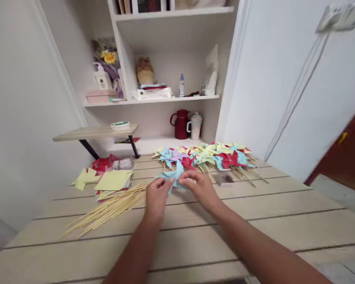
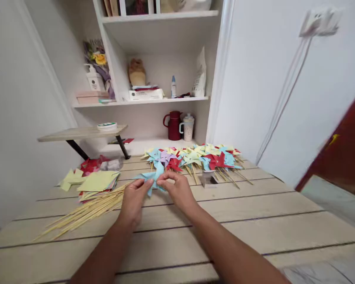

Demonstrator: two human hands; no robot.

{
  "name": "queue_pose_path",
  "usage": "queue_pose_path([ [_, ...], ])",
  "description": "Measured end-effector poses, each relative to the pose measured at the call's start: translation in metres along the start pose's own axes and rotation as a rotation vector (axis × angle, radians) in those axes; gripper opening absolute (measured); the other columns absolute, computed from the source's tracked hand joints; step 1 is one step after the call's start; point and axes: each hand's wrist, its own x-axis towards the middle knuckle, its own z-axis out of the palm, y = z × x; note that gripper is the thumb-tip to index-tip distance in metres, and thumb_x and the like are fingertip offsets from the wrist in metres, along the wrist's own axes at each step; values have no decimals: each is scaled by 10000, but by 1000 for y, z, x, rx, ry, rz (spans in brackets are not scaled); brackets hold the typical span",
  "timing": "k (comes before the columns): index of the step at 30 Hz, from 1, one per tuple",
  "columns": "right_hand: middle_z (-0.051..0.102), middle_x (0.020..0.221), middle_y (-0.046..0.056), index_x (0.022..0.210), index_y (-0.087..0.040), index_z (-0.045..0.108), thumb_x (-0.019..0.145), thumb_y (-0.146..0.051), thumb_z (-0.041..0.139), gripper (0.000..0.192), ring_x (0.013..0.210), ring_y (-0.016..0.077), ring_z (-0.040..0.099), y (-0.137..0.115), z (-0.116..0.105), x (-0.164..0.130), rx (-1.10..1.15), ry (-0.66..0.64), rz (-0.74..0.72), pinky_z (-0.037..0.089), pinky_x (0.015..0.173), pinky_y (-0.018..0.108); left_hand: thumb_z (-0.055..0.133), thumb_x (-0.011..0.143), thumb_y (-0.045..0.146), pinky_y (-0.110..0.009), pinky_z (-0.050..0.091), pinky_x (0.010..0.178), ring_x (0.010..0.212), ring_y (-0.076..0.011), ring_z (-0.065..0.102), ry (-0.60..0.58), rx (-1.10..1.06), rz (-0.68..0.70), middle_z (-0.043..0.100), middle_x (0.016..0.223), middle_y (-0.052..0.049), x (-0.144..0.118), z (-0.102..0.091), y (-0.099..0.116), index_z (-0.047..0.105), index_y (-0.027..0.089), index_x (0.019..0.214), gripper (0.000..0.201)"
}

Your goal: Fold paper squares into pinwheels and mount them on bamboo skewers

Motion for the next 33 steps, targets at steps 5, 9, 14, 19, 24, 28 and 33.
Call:
queue_pose_path([
  [5,713,841,19,716,-235,695,766,-311,683,92,951,239,627,9,2,-1,-47,75,-29,433,896,362,815,636,352,-223,410,625,614,-103,528,-62,-28,-68,664,669,-2,-1,-2,-6,726,143,696,236],
  [9,710,1025,45,696,-252,719,725,-334,735,88,1239,283,517,11,4,-1,-15,95,-11,350,1044,414,819,642,355,-225,414,627,614,-107,543,-55,-17,-82,670,661,-5,-1,-1,-8,737,147,710,234],
  [14,701,912,27,697,-237,708,736,-340,732,113,999,243,610,11,8,-2,14,50,-8,412,958,389,835,627,342,-229,435,672,672,-122,579,-3,-64,-29,700,713,-18,-3,3,-3,748,144,731,239],
  [19,672,784,-7,727,-221,687,753,-314,713,100,796,183,594,11,7,-2,137,41,14,445,795,314,836,617,342,-225,420,612,614,-110,549,16,-21,-7,669,646,-3,-6,4,0,733,138,688,239],
  [24,645,750,-14,724,-209,679,744,-304,719,106,769,169,568,10,5,-3,201,32,55,433,767,296,814,632,341,-228,412,581,593,-111,535,8,55,30,656,627,-1,-6,4,-3,739,141,684,220],
  [28,639,747,-14,724,-203,675,739,-300,722,108,758,162,557,10,5,-4,222,31,76,426,756,289,811,635,341,-235,430,598,618,-120,556,13,59,29,680,671,-15,-6,5,-3,749,142,707,220],
  [33,638,748,-11,729,-200,667,738,-305,719,117,753,164,556,9,3,-4,210,26,88,426,754,295,813,630,332,-228,418,579,591,-110,539,14,40,21,655,630,2,-7,6,0,741,150,671,201],
])
